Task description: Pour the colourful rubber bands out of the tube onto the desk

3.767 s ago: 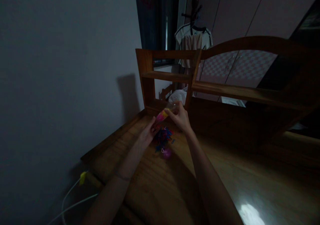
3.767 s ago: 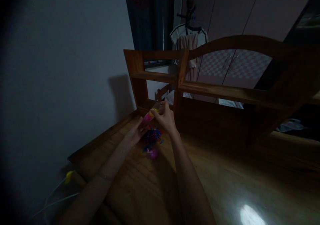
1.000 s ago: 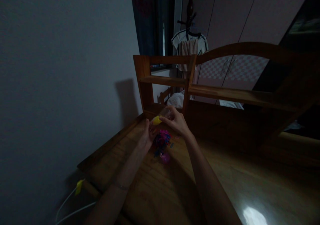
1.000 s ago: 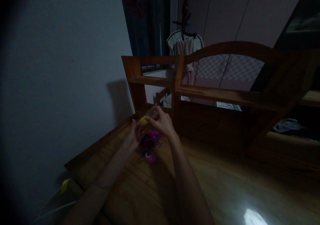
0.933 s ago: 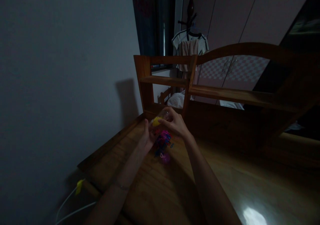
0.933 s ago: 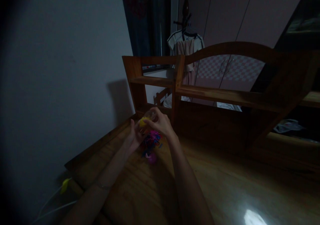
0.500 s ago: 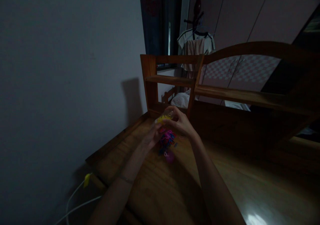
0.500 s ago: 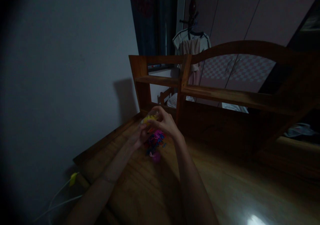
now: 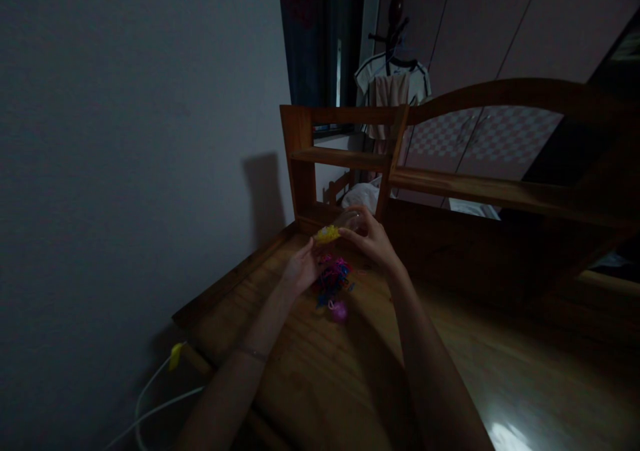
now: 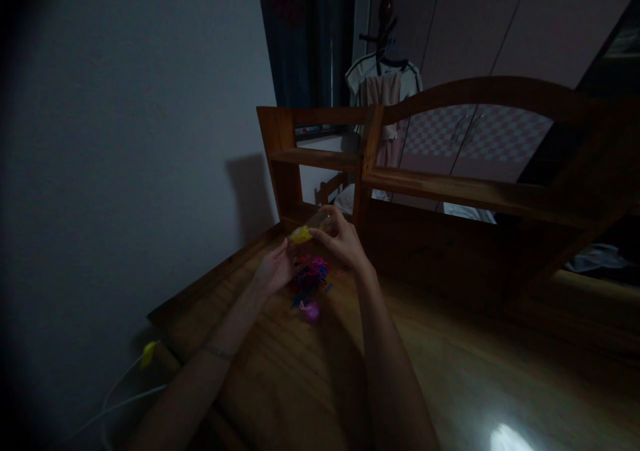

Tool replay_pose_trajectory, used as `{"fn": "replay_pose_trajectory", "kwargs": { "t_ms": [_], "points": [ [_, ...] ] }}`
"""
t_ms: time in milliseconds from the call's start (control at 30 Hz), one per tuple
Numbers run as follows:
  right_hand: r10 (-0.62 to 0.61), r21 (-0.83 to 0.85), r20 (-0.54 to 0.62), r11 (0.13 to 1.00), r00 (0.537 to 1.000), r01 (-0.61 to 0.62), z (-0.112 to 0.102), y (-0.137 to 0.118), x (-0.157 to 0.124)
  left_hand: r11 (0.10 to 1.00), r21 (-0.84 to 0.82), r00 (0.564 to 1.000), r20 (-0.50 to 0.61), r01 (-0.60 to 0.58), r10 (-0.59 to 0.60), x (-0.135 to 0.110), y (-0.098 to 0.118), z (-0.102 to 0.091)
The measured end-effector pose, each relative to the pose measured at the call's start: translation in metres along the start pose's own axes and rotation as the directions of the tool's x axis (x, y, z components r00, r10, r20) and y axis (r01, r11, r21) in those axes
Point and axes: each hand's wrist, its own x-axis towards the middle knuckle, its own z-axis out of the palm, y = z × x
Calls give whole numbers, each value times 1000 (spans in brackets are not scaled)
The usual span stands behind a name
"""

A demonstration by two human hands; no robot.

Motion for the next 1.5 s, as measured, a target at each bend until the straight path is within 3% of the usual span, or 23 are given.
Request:
{"fn": "replay_pose_trajectory", "kwargs": {
  "t_ms": [167, 333, 400, 567, 700, 933, 1033, 1233, 1333, 1500],
  "points": [
    [-40, -35, 54, 999, 998, 42, -5, 0, -1, 998, 3, 996, -72, -57, 57, 12, -12, -19],
    [-57, -126, 110, 989, 992, 71, -13, 0, -1, 962, 273, 986, -161, -2, 48, 14, -26, -33],
    [-69, -148, 108, 985, 992, 85, -14, 0, 0, 917, 398, 978, -195, 5, 79, 13, -29, -34],
    [-73, -185, 89, 979, 993, 88, -11, -1, 1, 712, 696, 917, -219, -93, 335, 12, -26, -28],
    [-66, -179, 59, 981, 996, 75, -10, -3, 1, 575, 804, 878, -154, -155, 453, 7, -24, -21],
    [-42, -137, 79, 989, 996, 53, -2, 4, -1, 490, 862, 849, -158, -130, 504, 8, -24, -23],
    [-11, -118, 87, 993, 996, 22, 5, 11, -2, 511, 848, 844, -165, -144, 511, 12, -24, -30],
    [-9, -129, 71, 991, 997, 18, 10, 15, 1, 668, 726, 830, -264, -164, 491, 14, -20, -42],
    [-1, -140, 79, 990, 997, 12, 13, 14, 2, 669, 722, 808, -282, -175, 517, 14, -18, -45],
    [20, -198, 67, 980, 998, -6, 17, 15, 0, 656, 734, 820, -258, -177, 511, 18, -19, -49]
  ]
}}
